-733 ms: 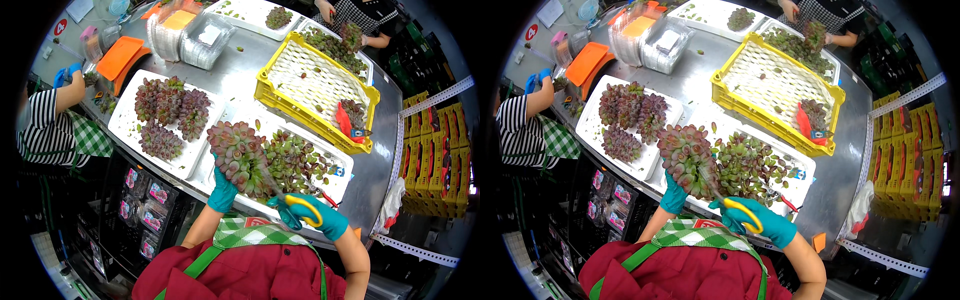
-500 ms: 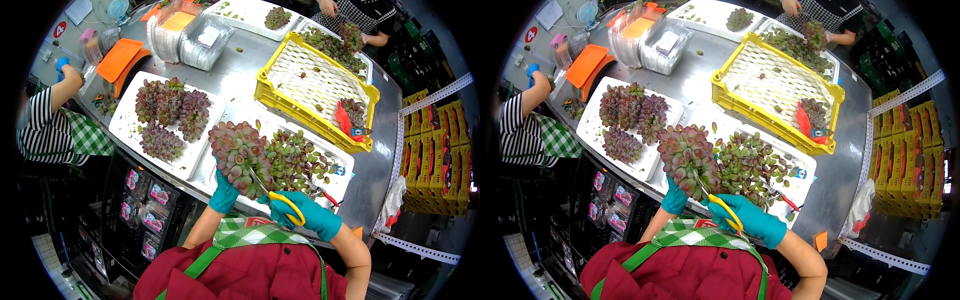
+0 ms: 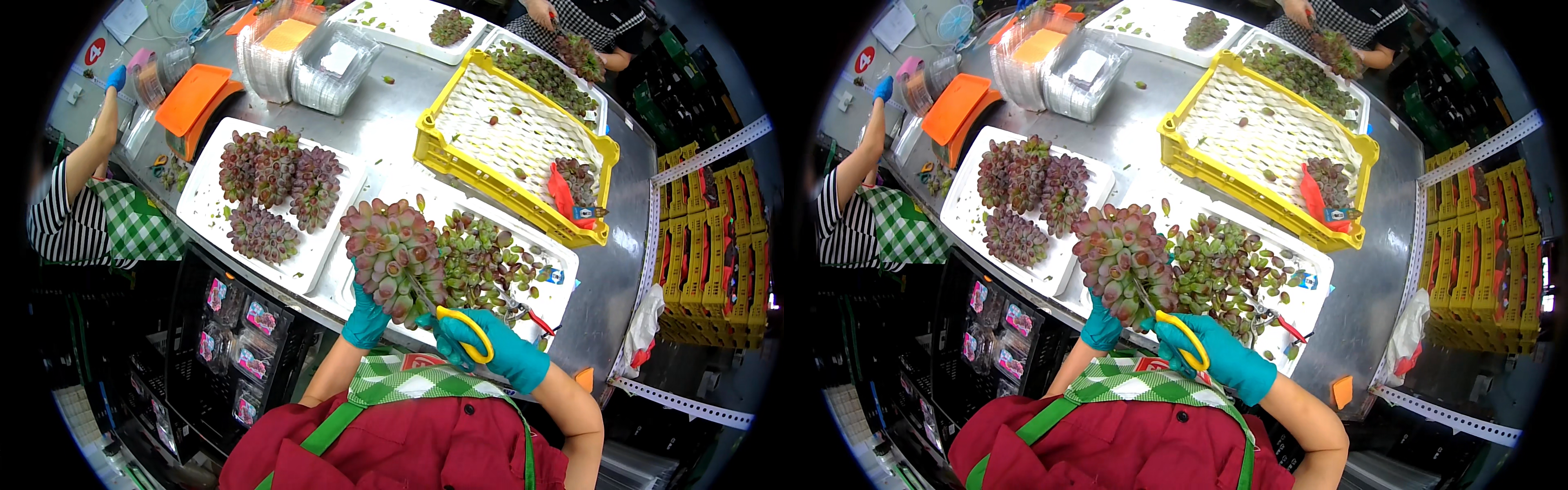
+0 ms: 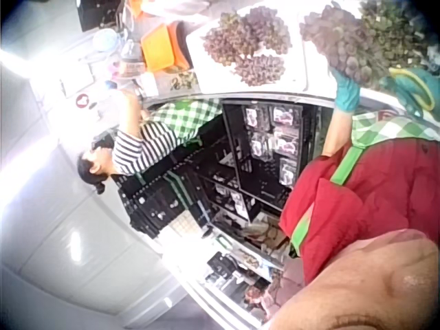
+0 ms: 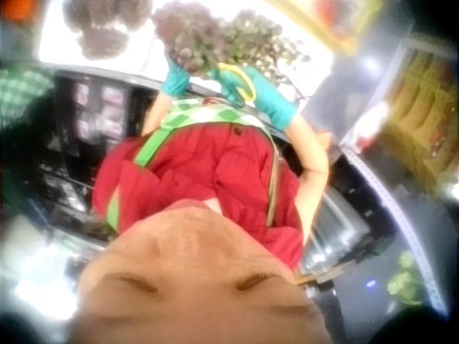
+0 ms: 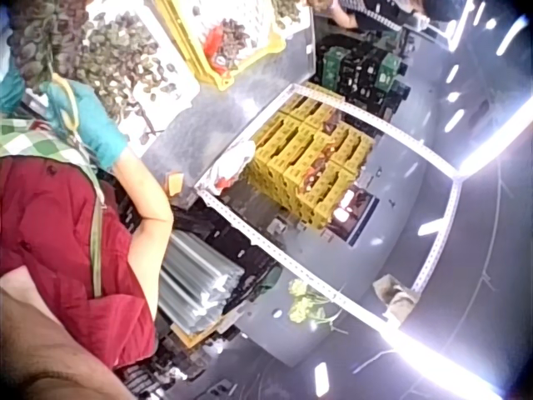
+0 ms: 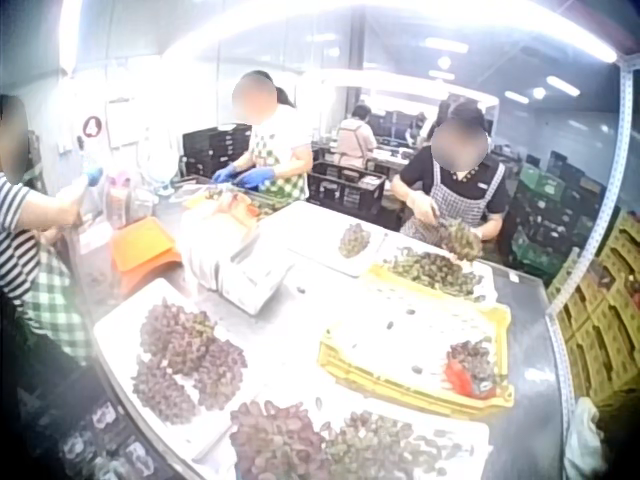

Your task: The person trims and sorts succulent plants using shears and by hand, eventually placing them into a crate.

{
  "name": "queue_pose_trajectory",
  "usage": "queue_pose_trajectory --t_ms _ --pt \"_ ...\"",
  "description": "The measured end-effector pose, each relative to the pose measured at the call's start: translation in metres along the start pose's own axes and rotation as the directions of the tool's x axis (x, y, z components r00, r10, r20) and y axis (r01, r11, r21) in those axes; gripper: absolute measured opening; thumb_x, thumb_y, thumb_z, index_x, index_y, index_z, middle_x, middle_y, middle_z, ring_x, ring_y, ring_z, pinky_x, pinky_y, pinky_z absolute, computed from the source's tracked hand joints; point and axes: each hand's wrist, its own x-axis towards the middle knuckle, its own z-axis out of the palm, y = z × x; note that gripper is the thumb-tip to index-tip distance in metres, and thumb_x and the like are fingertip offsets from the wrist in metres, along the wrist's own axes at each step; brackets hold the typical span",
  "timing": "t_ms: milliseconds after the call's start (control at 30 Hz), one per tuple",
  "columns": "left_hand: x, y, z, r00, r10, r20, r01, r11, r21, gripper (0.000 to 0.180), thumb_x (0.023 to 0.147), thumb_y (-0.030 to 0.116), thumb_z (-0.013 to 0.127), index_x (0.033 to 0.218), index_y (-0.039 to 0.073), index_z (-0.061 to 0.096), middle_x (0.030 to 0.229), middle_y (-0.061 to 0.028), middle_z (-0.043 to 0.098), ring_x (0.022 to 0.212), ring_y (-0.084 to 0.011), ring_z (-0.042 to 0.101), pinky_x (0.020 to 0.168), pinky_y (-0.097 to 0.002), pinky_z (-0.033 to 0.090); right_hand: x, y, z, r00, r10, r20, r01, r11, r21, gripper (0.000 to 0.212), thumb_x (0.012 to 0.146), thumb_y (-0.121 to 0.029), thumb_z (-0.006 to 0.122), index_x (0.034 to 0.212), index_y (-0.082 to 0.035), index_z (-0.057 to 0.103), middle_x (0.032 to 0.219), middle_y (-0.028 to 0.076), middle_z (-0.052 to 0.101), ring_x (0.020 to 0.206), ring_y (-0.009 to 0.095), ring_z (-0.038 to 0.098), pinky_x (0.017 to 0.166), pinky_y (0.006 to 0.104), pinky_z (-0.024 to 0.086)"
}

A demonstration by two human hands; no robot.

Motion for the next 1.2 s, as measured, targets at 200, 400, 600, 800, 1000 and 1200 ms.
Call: queue_pose_trajectory --t_ms 200,400,600,800,1000,1200 --pt "-0.003 0.001 0.002 1.0 -0.013 -0.019 0.013 1.0 0.004 0.046 0.086 0.035 0.04 0.12 0.004 0.041 0.08 0.0024 0.04 0.066 -0.0095 0.037 0.055 -0.0256 0.029 0.005 0.001 0.013 0.997 -0.036 -0.075 0.037 0.999 0.008 0.049 0.089 -0.036 0.046 0.112 0.007 0.048 0.058 0.001 0.049 0.046 0.004 0.042 0.046 0.0169 0.034" --pt "-0.008 0.001 0.005 0.998 -0.027 -0.057 0.028 1.0 0.003 0.046 0.085 0.033 0.042 0.119 0.003 0.041 0.072 0.0044 0.038 0.057 -0.0074 0.035 0.046 -0.0234 0.026 0.009 0.005 0.012 0.996 -0.05 -0.068 0.055 0.995 0.078 0.042 0.089 -0.032 0.047 0.111 0.004 0.051 0.059 0.0 0.049 0.046 0.005 0.042 0.042 0.0171 0.033" --pt "-0.015 0.003 0.025 0.986 -0.048 -0.161 0.046 0.999 -0.019 0.046 0.084 0.03 0.043 0.119 0.001 0.041 0.063 0.0064 0.036 0.047 -0.0053 0.032 0.037 -0.0211 0.023 0.01 0.011 0.014 0.99 -0.017 -0.137 0.026 0.998 0.064 0.034 0.088 -0.027 0.052 0.108 0.0 0.055 0.06 0.0 0.05 0.047 0.005 0.043 0.04 0.0181 0.033" --pt "-0.03 0.017 0.101 0.899 -0.066 -0.433 0.036 0.996 -0.078 0.046 0.083 0.028 0.045 0.118 -0.001 0.041 0.054 0.0085 0.034 0.037 -0.0032 0.029 0.028 -0.0189 0.02 0.015 0.02 0.013 0.984 -0.062 -0.165 0.063 0.998 0.004 0.035 0.089 -0.028 0.049 0.109 0.001 0.054 0.059 0.0 0.049 0.046 0.005 0.043 0.04 0.0186 0.033" --pt "-0.011 -0.003 0.011 0.997 0.065 -0.044 -0.063 0.997 0.039 0.047 0.088 0.042 0.037 0.121 0.009 0.04 0.104 -0.0046 0.047 0.094 -0.0164 0.046 0.08 -0.0328 0.039 0.02 0.026 0.012 0.996 -0.078 -0.041 0.087 0.947 0.311 0.036 0.09 -0.033 0.045 0.105 -0.001 0.054 0.06 0.004 0.049 0.047 0.01 0.044 0.043 0.0228 0.037" --pt "-0.007 -0.01 -0.015 0.998 0.033 0.059 -0.035 0.998 0.044 0.047 0.089 0.045 0.035 0.121 0.011 0.04 0.114 -0.0074 0.05 0.105 -0.0191 0.05 0.09 -0.0357 0.044 0.029 0.035 0.017 0.993 -0.115 0.027 0.086 0.858 0.507 0.034 0.091 -0.037 0.041 0.096 -0.004 0.051 0.063 0.006 0.051 0.05 0.013 0.046 0.045 0.0246 0.04"
